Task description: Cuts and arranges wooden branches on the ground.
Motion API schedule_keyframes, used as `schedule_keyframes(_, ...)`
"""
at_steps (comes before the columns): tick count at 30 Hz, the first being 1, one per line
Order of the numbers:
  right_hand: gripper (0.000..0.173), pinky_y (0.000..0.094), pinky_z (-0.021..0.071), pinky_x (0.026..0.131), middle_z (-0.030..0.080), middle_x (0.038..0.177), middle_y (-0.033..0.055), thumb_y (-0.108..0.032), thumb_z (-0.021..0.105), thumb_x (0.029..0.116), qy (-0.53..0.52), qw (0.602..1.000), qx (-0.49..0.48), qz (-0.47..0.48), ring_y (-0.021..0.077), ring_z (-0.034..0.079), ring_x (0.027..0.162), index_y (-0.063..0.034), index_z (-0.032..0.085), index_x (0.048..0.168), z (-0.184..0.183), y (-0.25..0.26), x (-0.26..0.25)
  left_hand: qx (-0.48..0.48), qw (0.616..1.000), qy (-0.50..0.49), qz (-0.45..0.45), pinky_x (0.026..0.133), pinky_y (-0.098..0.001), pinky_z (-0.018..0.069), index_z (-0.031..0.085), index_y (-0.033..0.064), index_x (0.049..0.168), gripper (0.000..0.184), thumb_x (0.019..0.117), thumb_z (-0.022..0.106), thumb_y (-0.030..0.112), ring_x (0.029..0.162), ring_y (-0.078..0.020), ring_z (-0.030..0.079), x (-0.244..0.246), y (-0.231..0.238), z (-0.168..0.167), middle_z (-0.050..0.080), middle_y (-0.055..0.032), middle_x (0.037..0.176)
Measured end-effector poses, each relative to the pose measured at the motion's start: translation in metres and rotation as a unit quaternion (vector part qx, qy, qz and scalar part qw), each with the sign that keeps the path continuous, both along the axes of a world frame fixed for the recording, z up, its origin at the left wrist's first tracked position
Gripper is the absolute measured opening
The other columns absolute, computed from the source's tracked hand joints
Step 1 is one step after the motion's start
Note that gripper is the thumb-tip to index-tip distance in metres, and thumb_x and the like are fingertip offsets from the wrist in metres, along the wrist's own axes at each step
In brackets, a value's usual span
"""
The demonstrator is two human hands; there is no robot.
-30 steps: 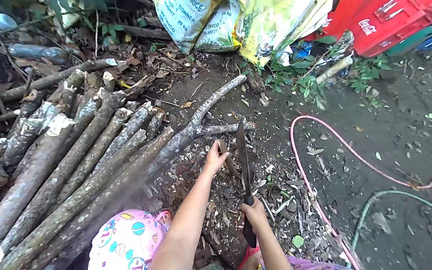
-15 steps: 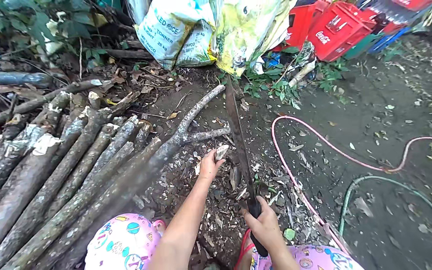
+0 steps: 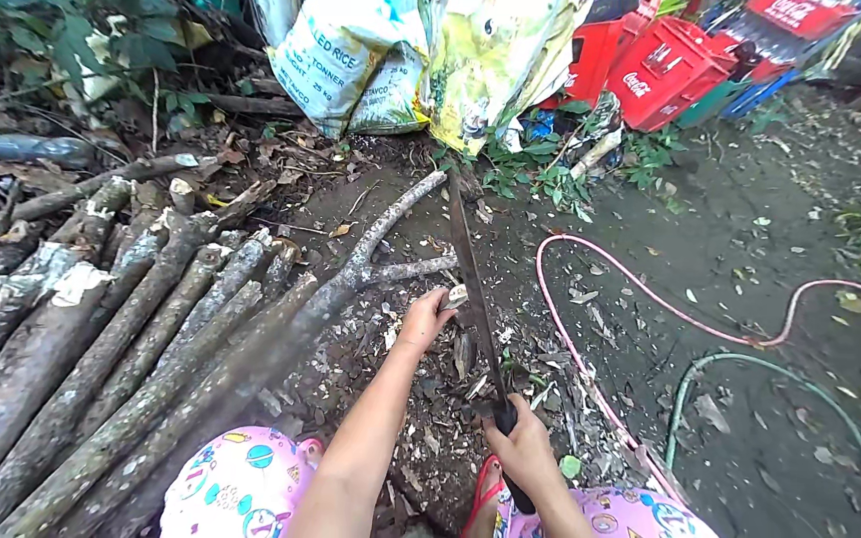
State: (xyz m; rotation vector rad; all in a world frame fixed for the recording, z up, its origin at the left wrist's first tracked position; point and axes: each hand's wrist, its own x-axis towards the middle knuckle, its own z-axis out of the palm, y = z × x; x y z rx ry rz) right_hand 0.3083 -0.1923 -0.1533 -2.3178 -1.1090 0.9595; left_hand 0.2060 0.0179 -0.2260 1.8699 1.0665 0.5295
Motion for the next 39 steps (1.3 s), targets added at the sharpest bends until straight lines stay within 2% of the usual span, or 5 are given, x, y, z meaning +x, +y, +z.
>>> schedule_keyframes(14, 0.045, 0.052, 0.0551, 0.076, 0.068, 0.091, 0.0194, -0.01, 0.07, 0.0881, 0.03, 0.998, -0.052, -0.003, 0.0317, 0.068, 0.079, 0.0032, 0.059, 0.13, -0.019, 0.024, 0.002, -0.064, 0.996, 0.046, -0.033, 0.115, -0.0499, 0.0432, 0.053, -0.0047, 0.144, 0.051, 0.1005, 0.068, 0.018, 0.129, -0.0373, 0.061, -0.003, 0.018, -0.019, 0.062, -0.0264, 0.136)
schedule_keyframes(18, 0.043, 0.0437, 0.0545, 0.063, 0.065, 0.077, 0.0129, -0.013, 0.07, 0.0847, 0.033, 0.996, 0.072, -0.029, 0.0219, 0.063, 0.063, 0.0071, 0.061, 0.122, -0.014, -0.005, -0.001, -0.076, 0.995, 0.055, -0.018, 0.12, -0.0571, 0.0353, 0.036, -0.0004, 0.156, 0.092, 0.0823, 0.088, 0.018, 0.145, -0.0412, 0.043, -0.027, 0.038, 0.014, 0.042, -0.0267, 0.157)
schedule_keyframes(23, 0.047, 0.0568, 0.0546, 0.085, 0.069, 0.1, 0.0243, -0.01, 0.07, 0.0897, 0.026, 0.997, -0.064, -0.024, 0.0372, 0.069, 0.091, 0.005, 0.057, 0.133, -0.034, 0.018, 0.002, -0.051, 0.987, 0.033, 0.151, 0.117, -0.0619, 0.0368, 0.02, 0.0006, 0.162, 0.11, 0.0789, 0.091, 0.015, 0.145, -0.0472, 0.04, -0.079, 0.053, 0.039, 0.033, -0.0318, 0.16)
schedule_keyframes(28, 0.039, 0.0472, 0.0564, 0.065, 0.065, 0.083, 0.0153, -0.007, 0.069, 0.0874, 0.054, 0.996, 0.043, -0.051, 0.0254, 0.065, 0.065, 0.0032, 0.06, 0.124, -0.014, 0.033, 0.023, -0.028, 0.987, -0.01, 0.159, 0.114, -0.0615, 0.0398, 0.019, 0.0027, 0.163, 0.102, 0.0857, 0.085, 0.015, 0.142, -0.0464, 0.044, -0.107, 0.05, 0.092, 0.035, -0.0306, 0.159)
schedule_keyframes(39, 0.042, 0.0563, 0.0534, 0.085, 0.069, 0.102, 0.0225, -0.01, 0.07, 0.0888, 0.018, 0.999, -0.044, 0.008, 0.036, 0.068, 0.094, 0.0038, 0.06, 0.127, -0.024, 0.055, 0.008, -0.01, 0.981, 0.022, 0.191, 0.105, -0.0614, 0.0473, 0.039, 0.0033, 0.155, 0.073, 0.0947, 0.077, 0.019, 0.132, -0.0458, 0.053, -0.167, 0.014, 0.129, 0.041, -0.0285, 0.155)
